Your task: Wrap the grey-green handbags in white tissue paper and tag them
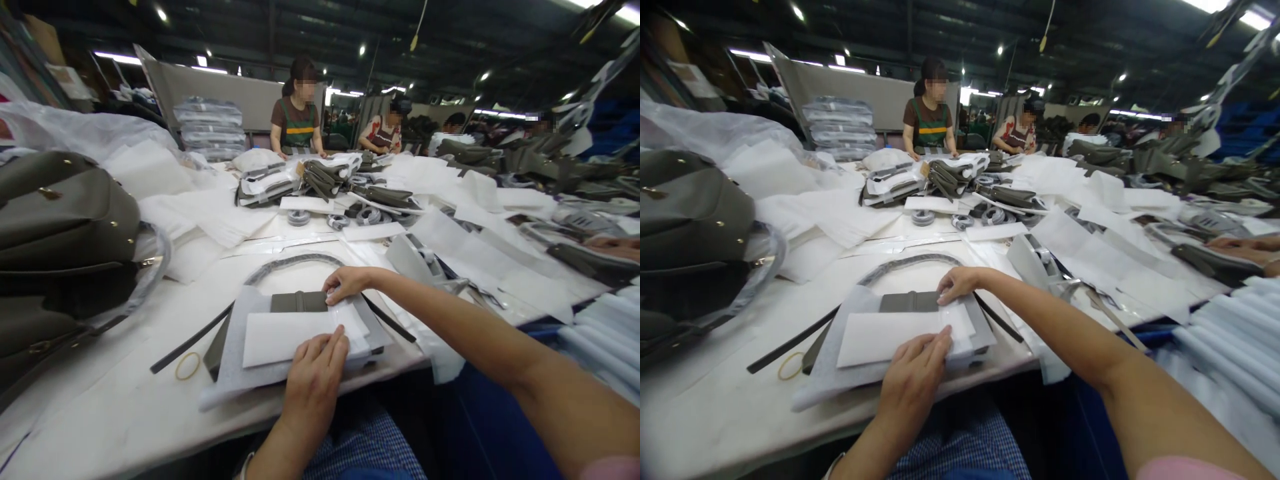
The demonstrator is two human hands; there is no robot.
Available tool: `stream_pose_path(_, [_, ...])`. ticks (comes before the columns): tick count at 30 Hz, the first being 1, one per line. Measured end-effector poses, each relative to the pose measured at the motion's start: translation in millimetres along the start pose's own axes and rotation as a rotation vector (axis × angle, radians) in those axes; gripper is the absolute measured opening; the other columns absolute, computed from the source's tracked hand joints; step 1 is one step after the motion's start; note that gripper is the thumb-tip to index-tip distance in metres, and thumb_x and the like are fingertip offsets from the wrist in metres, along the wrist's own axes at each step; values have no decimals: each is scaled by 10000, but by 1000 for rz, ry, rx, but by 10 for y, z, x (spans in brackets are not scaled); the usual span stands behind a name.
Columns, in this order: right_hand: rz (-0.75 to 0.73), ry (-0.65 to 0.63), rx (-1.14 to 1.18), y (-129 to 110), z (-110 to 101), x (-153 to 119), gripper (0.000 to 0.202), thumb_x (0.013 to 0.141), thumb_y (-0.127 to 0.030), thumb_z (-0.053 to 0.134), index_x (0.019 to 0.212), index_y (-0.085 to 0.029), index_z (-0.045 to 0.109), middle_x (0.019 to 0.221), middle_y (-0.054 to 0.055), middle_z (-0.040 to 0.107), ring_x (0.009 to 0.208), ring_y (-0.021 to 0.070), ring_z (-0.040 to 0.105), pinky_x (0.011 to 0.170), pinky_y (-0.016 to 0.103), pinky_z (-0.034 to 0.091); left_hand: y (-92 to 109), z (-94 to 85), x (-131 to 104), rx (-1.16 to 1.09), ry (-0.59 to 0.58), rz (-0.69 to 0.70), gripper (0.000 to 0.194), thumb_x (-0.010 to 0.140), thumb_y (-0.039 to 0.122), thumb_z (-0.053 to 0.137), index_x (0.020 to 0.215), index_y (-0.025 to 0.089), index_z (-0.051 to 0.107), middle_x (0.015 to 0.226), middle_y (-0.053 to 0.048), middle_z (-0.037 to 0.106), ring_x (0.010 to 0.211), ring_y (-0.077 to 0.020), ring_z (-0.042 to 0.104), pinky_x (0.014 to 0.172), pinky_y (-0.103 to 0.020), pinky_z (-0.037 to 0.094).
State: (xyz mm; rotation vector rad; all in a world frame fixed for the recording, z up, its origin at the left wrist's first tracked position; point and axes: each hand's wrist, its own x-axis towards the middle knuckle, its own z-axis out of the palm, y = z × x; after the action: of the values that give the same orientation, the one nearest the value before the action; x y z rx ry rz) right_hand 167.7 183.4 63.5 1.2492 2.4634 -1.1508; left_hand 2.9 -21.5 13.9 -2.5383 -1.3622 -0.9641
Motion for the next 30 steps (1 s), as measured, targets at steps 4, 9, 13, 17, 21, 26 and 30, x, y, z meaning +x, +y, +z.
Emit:
stream_pose_path(4, [-9,128,37,-16,38,-45,291,772,-392,744,972,-188,801,844,7,781,773,161,690,713,223,507,-12,7,-9,6,-12,6,407,925,48,537,1320,145,529,1264,-50,682,1046,-222,602,872,-364,471])
stream_pose_path(9, [-12,582,-32,-279,226,-452,301,954,-303,531,1100,-158,751,1172,103,736,1151,259,635,1030,379,443,-37,12,-9,-4,-21,30,379,920,69,564,1285,165,545,1330,-39,647,1055,-223,601,862,-371,477])
stream_pose_path(13, [-219,750,-150,-502,712,-992,335,976,-361,526,1230,-205,678,1248,77,703,1193,231,624,1063,381,454,-23,-42,13,-19,-38,4,284,954,150,557,1236,185,574,1315,-62,653,1058,-225,616,858,-371,492])
stream_pose_path(17, [-350,739,-418,-459,1303,-1289,593,900,-311,646,1446,-150,478,1421,138,576,1312,278,538,1128,482,414,-23,-178,30,-61,-81,39,277,979,204,529,1249,156,566,1233,-80,687,1100,-211,622,929,-356,511])
stream_pose_path(21, [-398,822,-575,-280,1562,-1254,750,890,-154,610,1558,-167,269,1501,138,490,1397,277,448,1135,514,407,-198,-453,-44,38,-175,258,436,984,211,521,1406,121,460,1445,-100,549,1322,-211,507,1097,-353,440])
stream_pose_path(26, [-402,791,-628,-209,1445,-1199,730,857,-108,631,1525,-161,340,1512,116,482,1399,280,443,1140,526,400,-656,-903,-235,367,-288,294,566,962,132,510,1505,151,352,1578,-107,371,1456,-286,336,1167,-502,360])
stream_pose_path(30, [-397,840,-624,-268,1437,-1249,640,878,-96,610,1483,-153,412,1490,123,508,1379,301,464,1153,583,350,-914,-940,-397,402,-260,289,545,972,65,420,1505,165,366,1552,-74,420,1412,-243,417,1137,-442,410])
